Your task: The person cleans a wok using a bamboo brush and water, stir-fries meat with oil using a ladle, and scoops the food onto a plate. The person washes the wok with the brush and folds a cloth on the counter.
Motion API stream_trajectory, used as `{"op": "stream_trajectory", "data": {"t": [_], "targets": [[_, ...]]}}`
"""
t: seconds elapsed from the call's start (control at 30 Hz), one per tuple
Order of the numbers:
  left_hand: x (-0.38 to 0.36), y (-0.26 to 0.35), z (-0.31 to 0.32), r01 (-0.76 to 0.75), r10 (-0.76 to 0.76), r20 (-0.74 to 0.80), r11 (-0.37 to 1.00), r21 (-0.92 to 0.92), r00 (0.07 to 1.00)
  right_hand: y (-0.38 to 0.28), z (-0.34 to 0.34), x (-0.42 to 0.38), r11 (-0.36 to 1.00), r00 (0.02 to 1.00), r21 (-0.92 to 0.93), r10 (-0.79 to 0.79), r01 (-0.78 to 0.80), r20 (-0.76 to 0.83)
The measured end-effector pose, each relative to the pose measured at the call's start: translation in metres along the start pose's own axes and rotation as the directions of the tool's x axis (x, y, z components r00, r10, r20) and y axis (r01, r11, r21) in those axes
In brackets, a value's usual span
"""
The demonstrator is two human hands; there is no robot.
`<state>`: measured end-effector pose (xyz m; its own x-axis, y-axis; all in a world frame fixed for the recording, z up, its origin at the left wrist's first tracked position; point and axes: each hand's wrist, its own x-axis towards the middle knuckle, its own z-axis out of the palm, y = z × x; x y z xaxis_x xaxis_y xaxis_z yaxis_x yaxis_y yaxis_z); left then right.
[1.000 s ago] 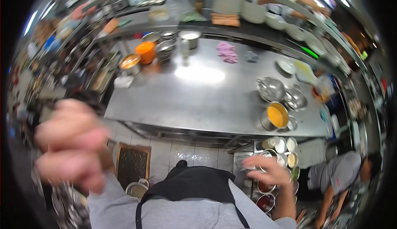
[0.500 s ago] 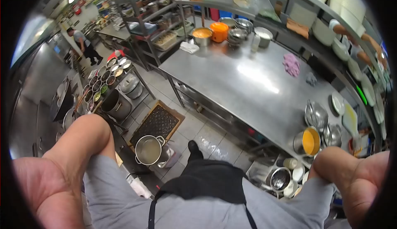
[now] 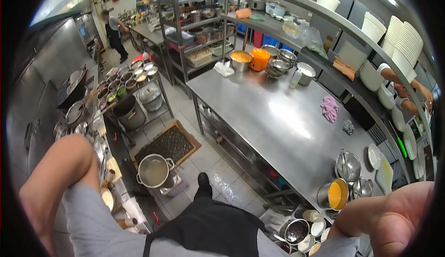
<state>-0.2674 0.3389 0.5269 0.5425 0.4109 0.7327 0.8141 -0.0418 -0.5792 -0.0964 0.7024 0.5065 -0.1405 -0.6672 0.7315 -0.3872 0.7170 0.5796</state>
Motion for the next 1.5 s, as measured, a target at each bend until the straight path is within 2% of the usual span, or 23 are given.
{"op": "stream_trajectory", "data": {"t": [0.4,0.63,0.7,0.77,0.83,0.9,0.97,1.0,1.03,1.13,1.23,1.27,1.37,1.4,1.5], "targets": [[-0.043,-0.031,-0.005,0.071,-0.071,0.032,0.997,0.018,0.997,0.031,0.071,0.009,0.994,0.998,0.104,-0.034,0.04,-0.061],[-0.1,-0.067,-0.014,0.251,-0.251,0.048,0.968,0.011,0.967,0.059,0.149,0.04,0.98,0.982,0.193,-0.005,0.042,-0.191],[-0.131,-0.071,-0.015,0.347,-0.347,0.061,0.938,0.017,0.936,0.061,0.182,0.041,0.972,0.962,0.235,0.059,0.005,-0.266],[-0.164,-0.073,-0.017,0.466,-0.467,0.087,0.884,0.027,0.88,0.06,0.218,0.038,0.941,0.927,0.327,0.196,-0.086,-0.321],[-0.198,-0.071,-0.018,0.613,-0.612,0.119,0.79,0.029,0.782,0.054,0.261,0.032,0.841,0.874,0.483,0.405,-0.242,-0.268],[-0.234,-0.068,-0.017,0.765,-0.761,0.141,0.643,0.035,0.633,0.048,0.316,0.019,0.612,0.806,0.654,0.591,-0.445,-0.005],[-0.268,-0.057,-0.016,0.895,-0.888,0.172,0.443,0.062,0.427,0.034,0.375,0.008,0.244,0.731,0.779,0.579,-0.578,0.361],[-0.284,-0.05,-0.015,0.942,-0.934,0.185,0.326,0.084,0.307,0.026,0.403,0.002,0.096,0.675,0.726,0.468,-0.681,0.571],[-0.3,-0.041,-0.014,0.973,-0.964,0.192,0.207,0.105,0.184,0.018,0.43,-0.003,0.01,0.623,0.661,0.345,-0.751,0.702],[-0.349,-0.016,-0.006,0.977,-0.968,0.188,-0.137,0.161,-0.167,-0.007,0.505,-0.022,0.016,0.536,0.536,0.025,-0.844,0.844],[-0.392,0.016,0.002,0.877,-0.869,0.162,-0.433,0.208,-0.468,-0.031,0.568,-0.032,-0.023,0.364,0.365,-0.152,-0.931,0.919],[-0.406,0.025,0.006,0.83,-0.822,0.152,-0.513,0.219,-0.549,-0.039,0.589,-0.04,-0.044,0.398,0.397,-0.187,-0.917,0.898],[-0.442,0.05,0.011,0.669,-0.664,0.11,-0.708,0.224,-0.74,-0.061,0.654,-0.067,0.039,0.365,0.4,-0.337,-0.916,0.868],[-0.452,0.056,0.012,0.615,-0.612,0.086,-0.758,0.219,-0.786,-0.065,0.673,-0.072,0.077,0.349,0.408,-0.392,-0.91,0.851],[-0.488,0.051,0.011,0.478,-0.482,0.031,-0.857,0.194,-0.876,-0.071,0.732,-0.075,0.074,0.342,0.431,-0.496,-0.899,0.799]]}}
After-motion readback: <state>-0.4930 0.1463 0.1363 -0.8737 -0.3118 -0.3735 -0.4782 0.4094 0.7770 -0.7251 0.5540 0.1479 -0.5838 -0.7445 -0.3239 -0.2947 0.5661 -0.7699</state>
